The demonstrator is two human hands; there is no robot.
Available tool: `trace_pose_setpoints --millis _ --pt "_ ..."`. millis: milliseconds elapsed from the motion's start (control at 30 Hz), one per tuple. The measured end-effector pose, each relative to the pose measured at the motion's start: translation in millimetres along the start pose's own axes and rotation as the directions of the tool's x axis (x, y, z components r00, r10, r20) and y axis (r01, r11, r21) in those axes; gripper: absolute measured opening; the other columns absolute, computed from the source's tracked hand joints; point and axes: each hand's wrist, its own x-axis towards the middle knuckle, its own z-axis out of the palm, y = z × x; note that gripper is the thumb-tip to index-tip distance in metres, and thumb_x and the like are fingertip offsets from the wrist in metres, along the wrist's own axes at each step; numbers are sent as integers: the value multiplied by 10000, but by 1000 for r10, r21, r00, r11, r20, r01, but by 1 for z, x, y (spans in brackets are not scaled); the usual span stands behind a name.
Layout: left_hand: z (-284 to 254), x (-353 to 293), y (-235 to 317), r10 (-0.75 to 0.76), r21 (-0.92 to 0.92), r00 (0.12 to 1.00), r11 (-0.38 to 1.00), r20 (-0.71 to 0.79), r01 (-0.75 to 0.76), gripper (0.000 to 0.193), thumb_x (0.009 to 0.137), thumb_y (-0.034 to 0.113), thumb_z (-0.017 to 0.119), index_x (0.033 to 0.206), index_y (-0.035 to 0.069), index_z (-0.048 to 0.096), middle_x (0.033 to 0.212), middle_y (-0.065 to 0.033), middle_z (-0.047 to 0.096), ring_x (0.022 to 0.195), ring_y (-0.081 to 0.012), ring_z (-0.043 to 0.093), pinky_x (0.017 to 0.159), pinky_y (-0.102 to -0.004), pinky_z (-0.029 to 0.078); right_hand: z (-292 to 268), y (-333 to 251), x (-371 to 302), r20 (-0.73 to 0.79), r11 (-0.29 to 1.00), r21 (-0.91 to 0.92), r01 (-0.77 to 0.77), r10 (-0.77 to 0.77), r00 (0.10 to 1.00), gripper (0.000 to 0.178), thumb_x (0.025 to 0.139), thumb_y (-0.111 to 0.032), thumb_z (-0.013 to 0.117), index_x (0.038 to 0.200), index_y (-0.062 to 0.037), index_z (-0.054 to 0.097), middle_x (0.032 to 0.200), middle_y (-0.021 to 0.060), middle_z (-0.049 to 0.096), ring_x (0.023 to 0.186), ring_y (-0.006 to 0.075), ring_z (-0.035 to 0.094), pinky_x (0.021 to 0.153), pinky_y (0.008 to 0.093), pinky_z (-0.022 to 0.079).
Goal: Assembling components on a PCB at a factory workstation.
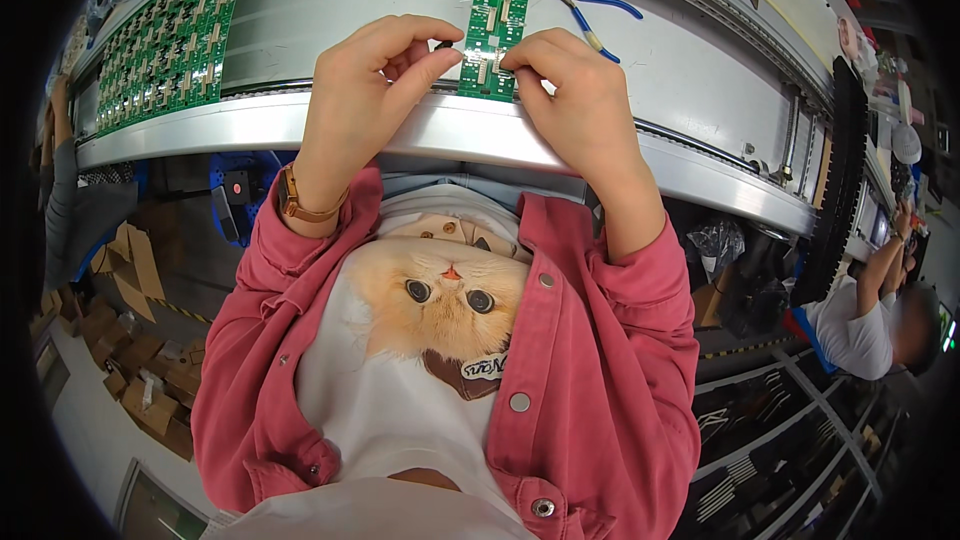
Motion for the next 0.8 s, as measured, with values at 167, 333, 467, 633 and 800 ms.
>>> trace_pose_setpoints --millis 167,333,467,633,800 --pt "4 0 -2 68 -64 996 995 -62 -72 172 772 -8 629 936 32 663 781 -28 604 636 -102 509 598 -190 422 0 -2 -2 -3 1000 -5 2 -2 1000 154 729 68 581 843 -17 638 888 32 631 710 148 565 665 222 447" --pt "2 1 -1 58 -37 998 998 -37 -59 168 783 -14 609 936 34 660 788 -27 605 643 -102 510 600 -193 425 -7 -8 2 -6 998 -58 25 -25 1000 156 738 58 573 854 -22 640 900 30 631 710 148 568 663 223 448" --pt "1 0 -1 -58 -98 998 993 17 60 173 781 -20 602 934 35 660 802 -28 618 649 -104 525 607 -198 436 -31 -11 31 -50 970 -199 142 -154 987 154 762 27 580 888 -33 645 908 40 631 698 157 569 654 228 452" --pt "3 -2 -4 50 -6 998 999 -25 -50 181 775 -22 604 935 40 661 825 -32 634 649 -107 540 609 -204 449 -42 56 131 58 789 -603 -121 195 979 223 666 -6 553 863 -1 658 799 133 665 683 321 596 679 346 489" --pt "3 1 -8 74 -35 997 997 -11 -74 202 762 -24 616 946 46 663 833 -35 640 651 -113 551 606 -205 454 -22 42 149 -219 873 -409 267 -378 900 188 685 0 550 839 16 657 796 136 666 688 327 599 668 347 489"
